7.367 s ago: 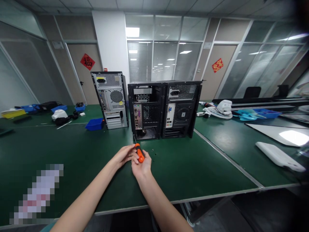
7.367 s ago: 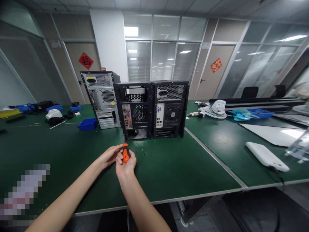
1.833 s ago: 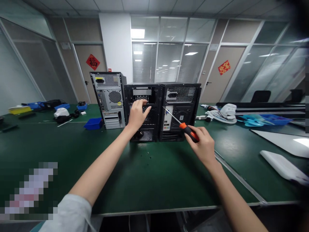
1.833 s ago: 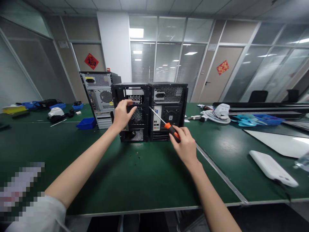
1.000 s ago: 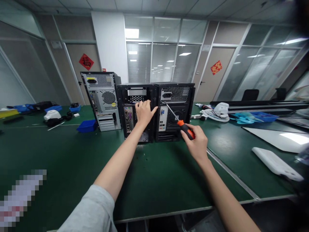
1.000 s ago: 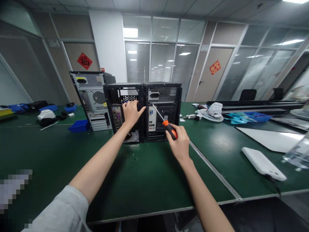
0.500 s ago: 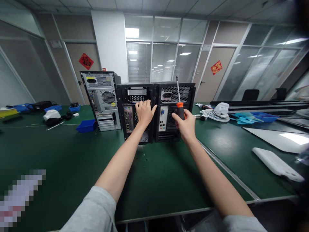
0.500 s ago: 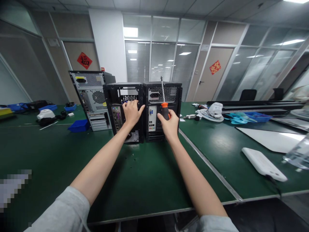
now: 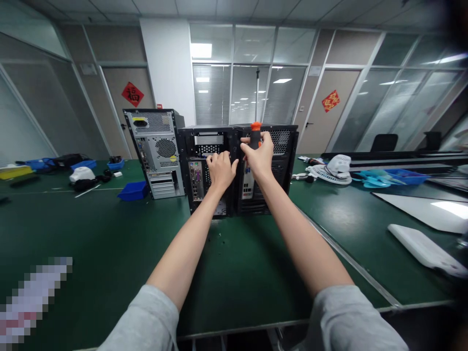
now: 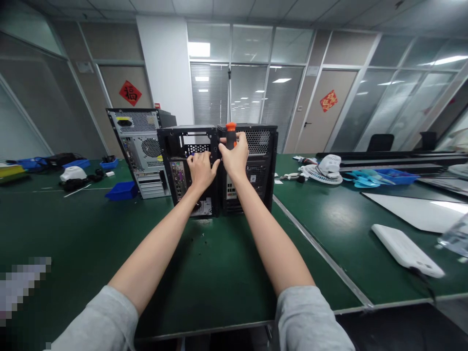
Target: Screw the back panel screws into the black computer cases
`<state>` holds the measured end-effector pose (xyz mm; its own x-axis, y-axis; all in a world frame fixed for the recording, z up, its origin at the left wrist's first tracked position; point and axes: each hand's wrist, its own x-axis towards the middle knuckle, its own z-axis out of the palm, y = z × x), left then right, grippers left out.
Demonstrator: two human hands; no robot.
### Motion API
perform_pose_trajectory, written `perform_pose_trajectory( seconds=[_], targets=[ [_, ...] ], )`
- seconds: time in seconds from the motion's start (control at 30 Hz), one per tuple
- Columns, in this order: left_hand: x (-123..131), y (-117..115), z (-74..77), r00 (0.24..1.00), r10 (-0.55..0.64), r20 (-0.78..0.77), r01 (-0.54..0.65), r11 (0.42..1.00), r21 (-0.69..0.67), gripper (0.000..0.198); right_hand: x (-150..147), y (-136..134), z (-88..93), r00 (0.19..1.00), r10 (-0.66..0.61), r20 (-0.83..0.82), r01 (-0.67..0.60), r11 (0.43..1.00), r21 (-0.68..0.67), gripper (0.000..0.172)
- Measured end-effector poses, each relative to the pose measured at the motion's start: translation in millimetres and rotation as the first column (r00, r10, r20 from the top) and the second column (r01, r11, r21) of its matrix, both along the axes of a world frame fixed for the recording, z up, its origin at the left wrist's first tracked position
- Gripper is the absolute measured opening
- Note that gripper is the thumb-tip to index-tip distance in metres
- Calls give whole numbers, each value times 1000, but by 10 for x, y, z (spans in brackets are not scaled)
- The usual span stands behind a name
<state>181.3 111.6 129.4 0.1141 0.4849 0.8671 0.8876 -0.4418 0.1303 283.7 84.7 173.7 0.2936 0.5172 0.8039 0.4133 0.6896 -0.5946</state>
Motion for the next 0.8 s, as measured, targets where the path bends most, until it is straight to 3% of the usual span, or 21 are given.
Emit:
perform_pose_trajectory(
  seconds=[0.17, 0.4, 0.63, 0.8],
  targets=[
    [10, 9, -2, 1000, 11, -8, -11, 1000, -7, 28, -28, 183, 147, 997, -79, 20, 79, 997, 13, 24],
    [30, 22, -12, 1000, -1, -2, 1, 999, -32, 26, -24, 180, 166, 985, -140, 100, 140, 990, 10, 26],
    [39, 22, 3, 1000, -18, 13, 19, 999, -51, 23, -18, 146, 184, 997, -36, 68, 39, 998, -45, 29],
    [36, 15, 10, 999, -21, 28, 23, 999, -48, 21, -26, 48, 155, 994, 108, 3, -107, 986, -126, 29]
  ],
)
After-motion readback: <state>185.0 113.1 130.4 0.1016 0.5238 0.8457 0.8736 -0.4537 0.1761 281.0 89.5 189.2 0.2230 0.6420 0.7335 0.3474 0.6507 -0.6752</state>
